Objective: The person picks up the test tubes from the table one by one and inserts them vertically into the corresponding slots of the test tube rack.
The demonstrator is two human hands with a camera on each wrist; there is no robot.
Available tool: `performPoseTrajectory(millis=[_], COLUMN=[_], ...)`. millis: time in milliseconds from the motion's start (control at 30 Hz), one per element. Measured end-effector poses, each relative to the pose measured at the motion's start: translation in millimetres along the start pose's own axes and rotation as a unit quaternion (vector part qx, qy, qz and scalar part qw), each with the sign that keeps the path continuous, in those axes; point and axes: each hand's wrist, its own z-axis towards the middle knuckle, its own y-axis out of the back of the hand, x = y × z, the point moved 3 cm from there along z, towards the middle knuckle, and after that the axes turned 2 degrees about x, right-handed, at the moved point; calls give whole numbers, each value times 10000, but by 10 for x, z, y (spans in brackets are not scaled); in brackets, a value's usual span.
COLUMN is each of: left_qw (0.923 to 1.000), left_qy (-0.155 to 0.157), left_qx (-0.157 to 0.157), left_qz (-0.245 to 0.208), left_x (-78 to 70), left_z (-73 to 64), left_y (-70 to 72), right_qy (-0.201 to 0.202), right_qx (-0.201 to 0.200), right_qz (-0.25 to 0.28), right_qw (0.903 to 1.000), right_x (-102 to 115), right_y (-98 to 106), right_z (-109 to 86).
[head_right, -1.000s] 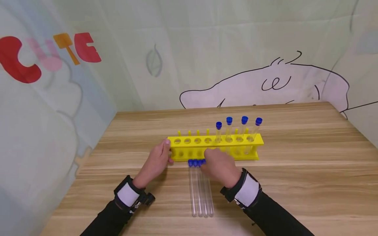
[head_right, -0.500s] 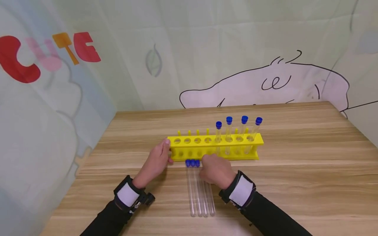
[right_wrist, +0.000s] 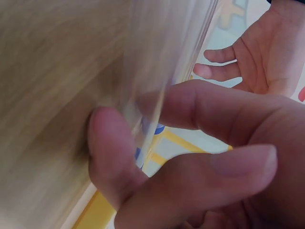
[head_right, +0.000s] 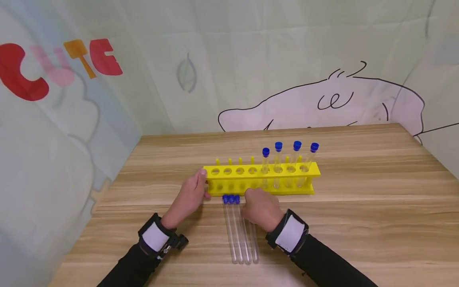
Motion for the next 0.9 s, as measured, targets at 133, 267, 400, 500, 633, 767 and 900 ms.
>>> performPoseTrajectory(millis=[133, 267, 400, 500, 633, 767, 900], left_qw=[10000, 10000, 10000, 10000, 10000, 10000, 9999], left_qy=[21, 27, 10, 6, 19, 0, 21], left_qx=[4, 10, -1, 0, -6, -30, -50], left_qz=[-15, -27, -31, -38, -21, 27, 87], left_x=[5, 6, 4, 5, 6, 15, 13], left_z=[2, 4, 0, -2, -3, 11, 20], left_y=[-5, -7, -6, -6, -7, -8, -7], right_qy=[3, 29, -6, -62, -144, -203, -191], right_qx=[-19, -64, -49, 5, 64, 23, -63], right_qz=[18, 31, 11, -35, -72, -101, -175], right_qw=[10000, 10000, 10000, 10000, 9999, 9997, 9996], right_x=[3, -4, -4, 1, 5, 14, 37], right_y=[-4, -15, -23, -18, 6, 62, 124], right_z=[0, 13, 20, 19, 5, -21, -49])
